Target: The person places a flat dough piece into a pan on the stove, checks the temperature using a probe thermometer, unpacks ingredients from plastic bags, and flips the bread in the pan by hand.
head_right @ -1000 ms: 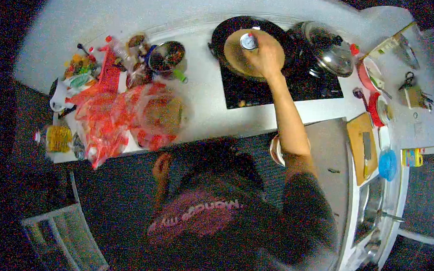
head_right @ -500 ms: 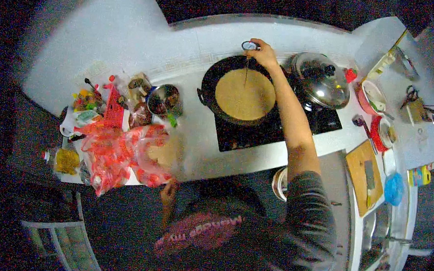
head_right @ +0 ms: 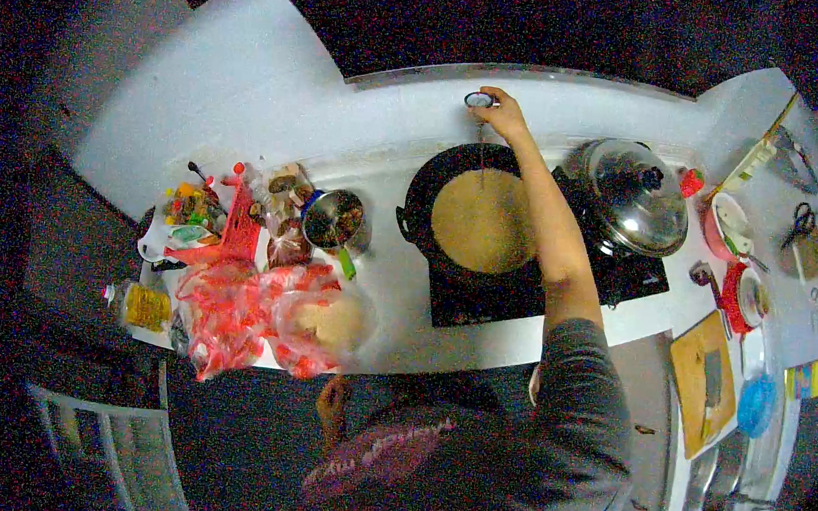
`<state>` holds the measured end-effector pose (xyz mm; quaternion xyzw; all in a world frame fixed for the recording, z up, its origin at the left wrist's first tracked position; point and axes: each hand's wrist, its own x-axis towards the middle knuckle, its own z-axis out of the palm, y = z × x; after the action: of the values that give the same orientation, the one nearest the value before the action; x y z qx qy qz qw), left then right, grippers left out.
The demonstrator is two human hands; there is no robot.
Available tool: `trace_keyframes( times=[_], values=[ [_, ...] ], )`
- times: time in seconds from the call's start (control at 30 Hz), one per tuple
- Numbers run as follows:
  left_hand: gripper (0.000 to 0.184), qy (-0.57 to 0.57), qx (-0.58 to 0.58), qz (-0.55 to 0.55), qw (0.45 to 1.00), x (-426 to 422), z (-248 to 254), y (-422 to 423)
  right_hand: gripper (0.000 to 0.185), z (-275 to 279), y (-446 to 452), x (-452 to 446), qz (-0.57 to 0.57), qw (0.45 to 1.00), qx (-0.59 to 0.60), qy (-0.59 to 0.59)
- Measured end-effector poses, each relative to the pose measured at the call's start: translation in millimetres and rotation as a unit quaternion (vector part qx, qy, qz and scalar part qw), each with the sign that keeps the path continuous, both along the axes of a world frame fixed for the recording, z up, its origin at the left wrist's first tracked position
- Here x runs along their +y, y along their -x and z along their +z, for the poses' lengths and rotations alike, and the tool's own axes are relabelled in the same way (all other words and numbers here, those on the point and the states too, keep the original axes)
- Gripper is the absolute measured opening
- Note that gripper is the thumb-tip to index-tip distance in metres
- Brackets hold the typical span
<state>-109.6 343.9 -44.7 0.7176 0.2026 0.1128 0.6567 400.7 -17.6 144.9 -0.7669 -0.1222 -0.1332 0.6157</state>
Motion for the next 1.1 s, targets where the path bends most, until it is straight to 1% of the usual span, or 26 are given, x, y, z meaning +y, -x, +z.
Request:
trace_keyframes(
  times=[0.07, 0.1, 0.17, 0.2, 0.27, 0.3, 0.33, 0.37, 0.4, 0.43, 0.5, 0.53, 0.63, 0.67, 0.73, 0.83, 0.93, 1.03, 1.1],
  values=[
    [0.022, -0.013, 0.001, -0.002, 1.0, -5, 3, -3, 0.054, -7, 8, -3, 0.017, 1.0, -0.001, -0.009],
    [0.022, -0.018, 0.003, -0.004, 1.0, -8, 7, -6, 0.054, -6, 19, -4, 0.008, 1.0, -0.002, 0.012],
    [0.021, 0.025, -0.002, 0.001, 1.0, -12, 4, -12, 0.054, 9, 54, -3, -0.012, 0.998, -0.006, 0.054],
    [0.021, 0.046, -0.003, 0.004, 0.999, -13, 1, -15, 0.054, 10, 68, -3, -0.011, 0.998, -0.01, 0.056],
    [0.02, 0.072, -0.045, -0.027, 0.996, -13, -7, -27, 0.054, 9, 97, -4, -0.008, 0.998, -0.012, 0.059],
    [0.02, 0.085, -0.064, -0.042, 0.993, -13, -10, -28, 0.055, 7, 115, -4, 0.015, 0.999, -0.007, 0.046],
    [0.021, 0.064, -0.008, -0.053, 0.997, -8, -13, -26, 0.056, 7, 130, -4, 0.039, 0.999, -0.003, 0.032],
    [0.021, 0.043, 0.0, -0.062, 0.997, -7, -14, -29, 0.057, 8, 146, -5, 0.061, 0.998, 0.001, 0.017],
    [0.022, 0.022, 0.008, -0.071, 0.997, -7, -16, -33, 0.058, 8, 160, -6, 0.048, 0.998, 0.017, 0.047],
    [0.022, 0.0, 0.015, -0.08, 0.997, -8, -16, -37, 0.058, 5, 174, -5, 0.049, 0.998, 0.018, 0.035],
    [0.023, 0.003, 0.021, -0.089, 0.996, -16, 2, -42, 0.058, 1, 198, -3, 0.05, 0.999, 0.019, 0.007],
    [0.023, 0.003, 0.025, -0.095, 0.995, -18, 8, -41, 0.059, 0, 209, -3, 0.052, 0.999, 0.005, 0.011],
    [0.025, 0.006, 0.005, -0.141, 0.99, -12, -1, -41, 0.059, -14, 218, -8, 0.035, 0.997, -0.037, 0.061],
    [0.025, 0.001, 0.017, -0.143, 0.99, -10, -4, -39, 0.06, -15, 221, -10, 0.028, 0.994, -0.048, 0.092],
    [0.025, -0.009, 0.039, -0.146, 0.988, -8, -3, -38, 0.06, -19, 225, -11, 0.016, 0.993, -0.057, 0.106],
    [0.025, 0.026, 0.06, -0.141, 0.988, -7, 5, -40, 0.06, -22, 228, -12, 0.006, 0.992, -0.051, 0.116],
    [0.025, -0.022, 0.073, -0.163, 0.984, 1, 4, -38, 0.059, -22, 229, -13, 0.013, 0.992, -0.048, 0.115],
    [0.026, 0.026, 0.067, -0.132, 0.989, 0, 2, -35, 0.058, -22, 233, -10, 0.009, 0.994, -0.033, 0.107],
    [0.026, 0.009, 0.073, -0.137, 0.988, 2, 8, -33, 0.058, -20, 237, -8, 0.008, 0.994, -0.017, 0.105]
  ],
)
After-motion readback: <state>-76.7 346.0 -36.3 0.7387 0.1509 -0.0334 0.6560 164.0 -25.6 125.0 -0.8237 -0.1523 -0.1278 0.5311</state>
